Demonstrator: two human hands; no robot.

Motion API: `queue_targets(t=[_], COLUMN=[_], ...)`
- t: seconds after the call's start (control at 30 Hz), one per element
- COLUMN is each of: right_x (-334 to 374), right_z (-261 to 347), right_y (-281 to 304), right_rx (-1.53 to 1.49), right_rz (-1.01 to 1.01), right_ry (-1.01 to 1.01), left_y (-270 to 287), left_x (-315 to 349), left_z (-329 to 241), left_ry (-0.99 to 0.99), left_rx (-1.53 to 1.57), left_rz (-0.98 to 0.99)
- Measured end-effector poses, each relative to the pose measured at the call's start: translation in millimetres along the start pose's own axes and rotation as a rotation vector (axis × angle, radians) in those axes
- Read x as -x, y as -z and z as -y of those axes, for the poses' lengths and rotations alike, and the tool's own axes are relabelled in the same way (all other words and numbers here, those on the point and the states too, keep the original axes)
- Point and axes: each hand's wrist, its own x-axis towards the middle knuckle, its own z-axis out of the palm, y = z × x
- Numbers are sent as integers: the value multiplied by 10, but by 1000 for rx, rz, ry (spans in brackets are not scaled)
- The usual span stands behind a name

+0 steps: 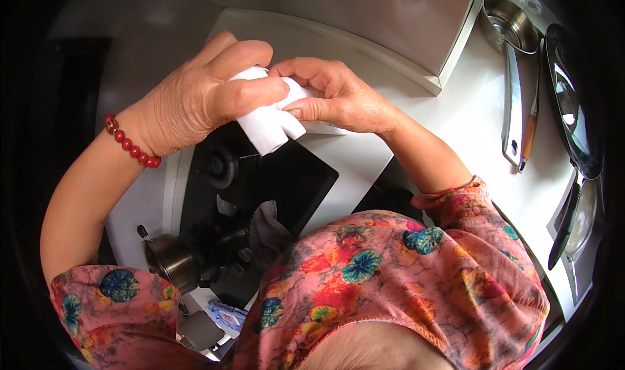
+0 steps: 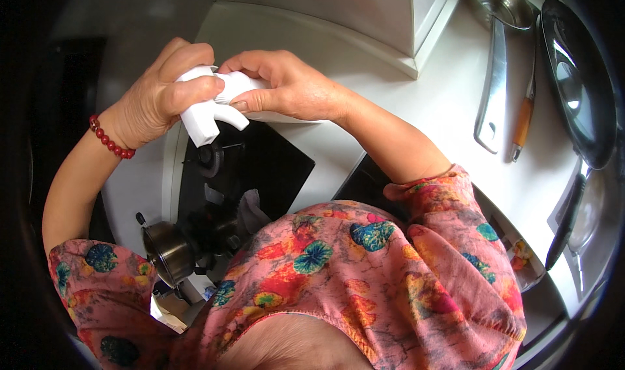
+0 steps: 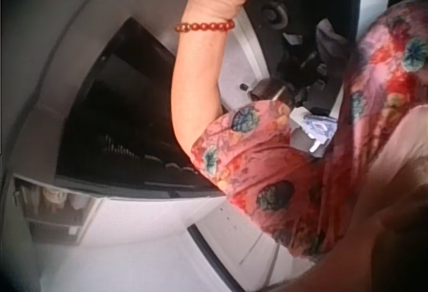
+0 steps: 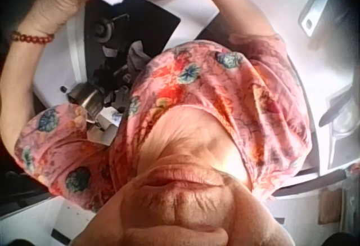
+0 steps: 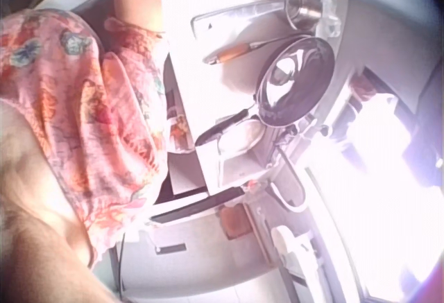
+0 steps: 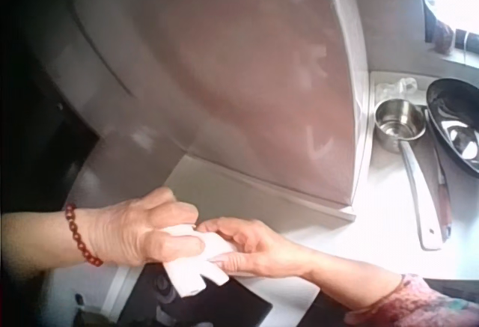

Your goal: The person disassembles a white spray bottle by unscrewing the nozzle and removing the dip tube. They then reassemble the bottle by inserting the tube back into the nozzle and screwing it onto the bottle.

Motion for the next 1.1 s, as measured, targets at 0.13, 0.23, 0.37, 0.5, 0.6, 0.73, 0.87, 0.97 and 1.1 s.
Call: queue_targets(t=[0.13,0.23,0.37,0.5,0.6,0.73,0.87,0.97,1.1], right_x=[-2,-17,-12,18,37,44,43,8,-27], right_z=[25,63,-4,-13,-40,-13,-41,-44,58], right_y=[8,13,4,-47,-50,-72,-49,-41,-33], right_rx=[-8,23,-34,-23,18,43,90,138,298], right_rz=[12,25,12,-30,-41,-57,-48,-44,-17], right_ry=[3,-23,-10,29,52,101,70,102,90], left_y=[-72,-9,86,123,101,11,-16,62,132], left_x=[20,36,-17,-108,-177,-181,-166,-214,-241], left_z=[-106,-205,-365,-385,-371,-330,-238,-265,-407], left_ry=[93,180,363,527,545,489,413,519,628], left_rx=[109,221,490,742,735,696,846,849,566], left_rz=[-40,22,51,4,5,-10,-21,4,2])
